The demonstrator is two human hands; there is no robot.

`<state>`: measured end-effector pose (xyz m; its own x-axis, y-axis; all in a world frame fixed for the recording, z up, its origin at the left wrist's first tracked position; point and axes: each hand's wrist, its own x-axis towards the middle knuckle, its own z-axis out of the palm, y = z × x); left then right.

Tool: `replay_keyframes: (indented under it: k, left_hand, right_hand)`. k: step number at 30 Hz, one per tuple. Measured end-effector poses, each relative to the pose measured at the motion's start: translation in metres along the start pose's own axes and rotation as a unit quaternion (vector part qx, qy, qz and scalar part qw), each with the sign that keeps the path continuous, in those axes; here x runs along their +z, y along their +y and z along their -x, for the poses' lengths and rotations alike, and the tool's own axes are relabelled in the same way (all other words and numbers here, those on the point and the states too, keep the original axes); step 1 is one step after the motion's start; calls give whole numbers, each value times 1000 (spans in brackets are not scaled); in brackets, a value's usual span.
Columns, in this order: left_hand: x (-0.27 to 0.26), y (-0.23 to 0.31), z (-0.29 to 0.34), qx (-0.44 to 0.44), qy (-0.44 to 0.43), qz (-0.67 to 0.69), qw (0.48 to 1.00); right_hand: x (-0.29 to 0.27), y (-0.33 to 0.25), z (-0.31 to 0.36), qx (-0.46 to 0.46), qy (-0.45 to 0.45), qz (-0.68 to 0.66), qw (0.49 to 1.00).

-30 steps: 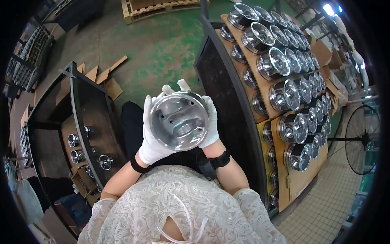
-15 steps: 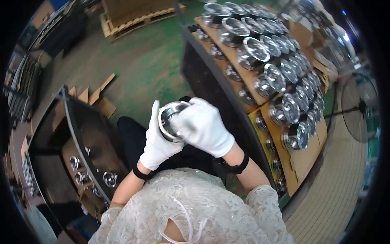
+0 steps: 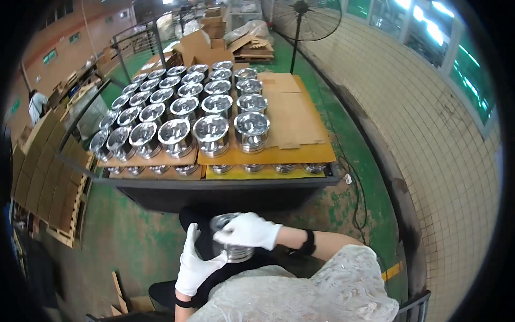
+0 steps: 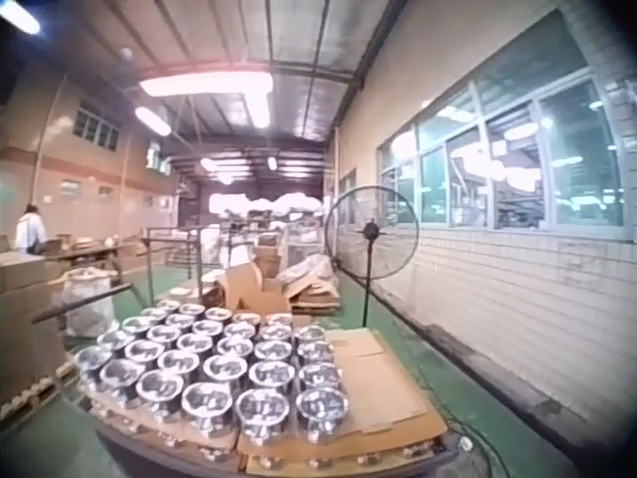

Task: Inspecting metal engine pistons and sorting them into bins on a fabrication floor.

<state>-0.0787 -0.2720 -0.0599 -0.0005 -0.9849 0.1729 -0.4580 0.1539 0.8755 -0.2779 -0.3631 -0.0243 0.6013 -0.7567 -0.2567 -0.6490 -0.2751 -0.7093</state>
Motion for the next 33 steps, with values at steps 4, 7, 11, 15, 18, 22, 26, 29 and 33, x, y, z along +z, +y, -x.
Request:
replay_keyframes:
  k: [4,7,11,15,18,22,26,29,33]
  left_hand:
    - [-2,0,-8,-66,68,84,992]
    - [-19,-24,-12,-158,115,80,977]
    - [-37,-88,-15,-198,182,99,958]
    - [-65,-50,-36,-267,119,-54,955]
    - [-70,-78,-51,-314,109,-54,941]
    - [-70,-110,-57,-357,122,-84,922]
    - [-75,-130,-47,-414,109,-143,892]
    - [-74,-148,-33,-437,122,-104,885]
    - [-71,-140,-30,-502,116,-84,853]
  right_hand:
    - [-68,35,41,151,150,-60,975]
    - [-131,64,40,170,274,19,946]
    - [-231,121,-4,212,363,-114,900]
    - [-330,184,-76,195,374,-2,907]
    - [-407,244,-145,170,348,8,922]
    - [-477,281,-237,205,293,-10,934]
    - [-501,295,-321,144,307,105,935]
    - [-509,306,-384,111,318,181,924]
    - [-512,294,-439,98,242,225,939]
